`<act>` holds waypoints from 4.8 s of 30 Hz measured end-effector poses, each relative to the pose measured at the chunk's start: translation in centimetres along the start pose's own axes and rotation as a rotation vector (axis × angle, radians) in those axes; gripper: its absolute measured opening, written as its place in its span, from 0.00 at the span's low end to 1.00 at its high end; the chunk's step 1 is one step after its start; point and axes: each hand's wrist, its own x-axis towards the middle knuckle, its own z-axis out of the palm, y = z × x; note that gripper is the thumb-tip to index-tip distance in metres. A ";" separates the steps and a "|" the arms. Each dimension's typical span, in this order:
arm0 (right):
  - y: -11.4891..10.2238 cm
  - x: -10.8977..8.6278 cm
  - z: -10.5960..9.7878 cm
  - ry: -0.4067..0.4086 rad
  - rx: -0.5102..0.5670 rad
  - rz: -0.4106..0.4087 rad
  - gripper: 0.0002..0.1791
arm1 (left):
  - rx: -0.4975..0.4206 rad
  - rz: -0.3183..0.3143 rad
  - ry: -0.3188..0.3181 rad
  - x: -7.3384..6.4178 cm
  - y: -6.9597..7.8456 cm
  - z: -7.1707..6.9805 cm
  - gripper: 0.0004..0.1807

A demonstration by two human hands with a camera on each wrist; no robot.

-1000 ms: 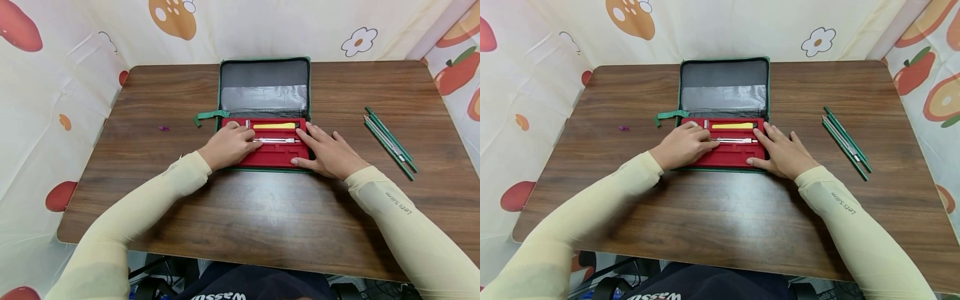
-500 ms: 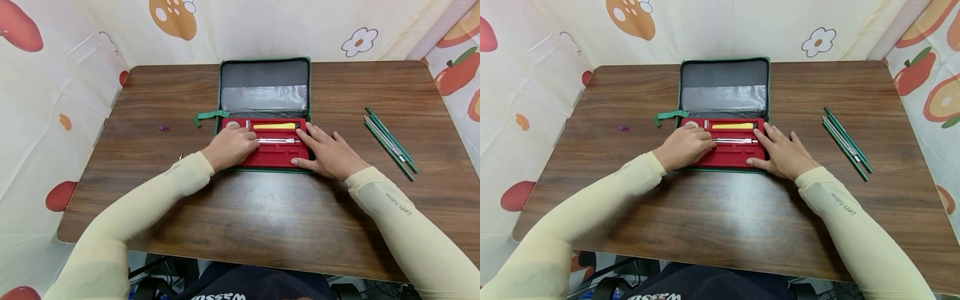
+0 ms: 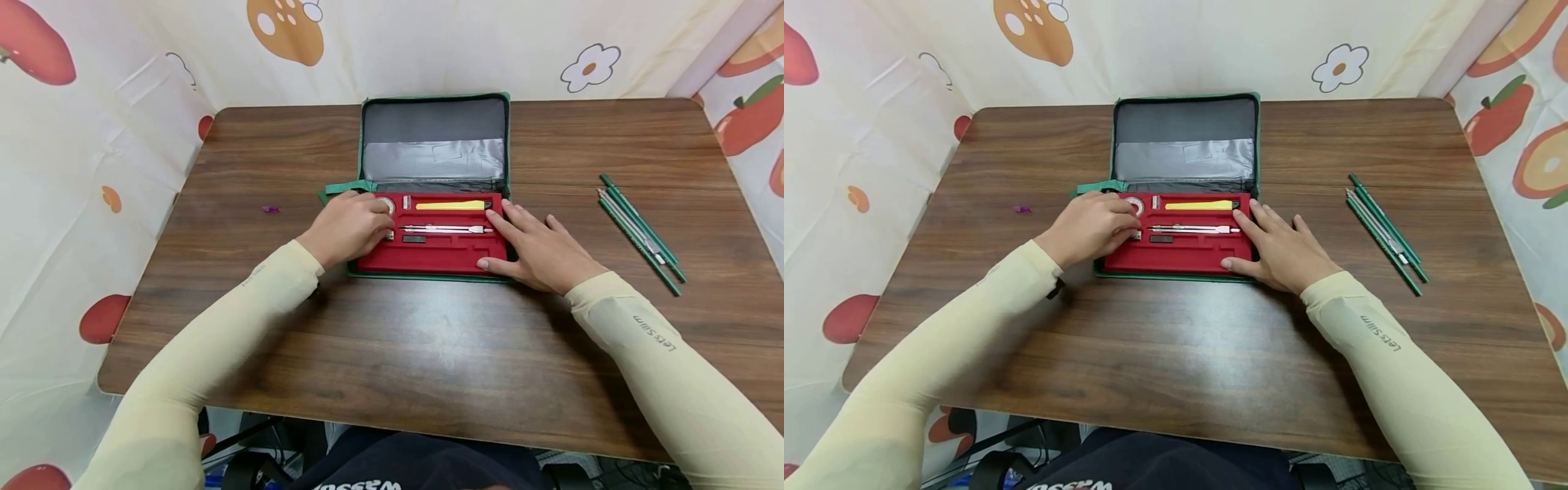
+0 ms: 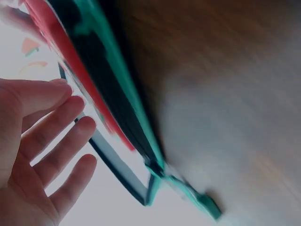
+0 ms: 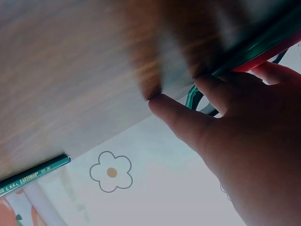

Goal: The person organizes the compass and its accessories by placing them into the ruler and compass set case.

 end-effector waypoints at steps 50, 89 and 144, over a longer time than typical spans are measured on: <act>-0.1 0.0 0.0 -0.002 -0.004 0.013 0.59 | -0.110 -0.044 0.116 -0.6 -0.5 -0.9 0.11; 0.1 0.0 0.1 0.015 -0.003 0.003 0.58 | -0.054 0.161 -0.042 5.3 4.8 1.0 0.12; 0.0 -0.2 0.2 0.016 -0.006 0.006 0.58 | 0.045 -0.238 0.023 -9.3 -9.5 -1.4 0.16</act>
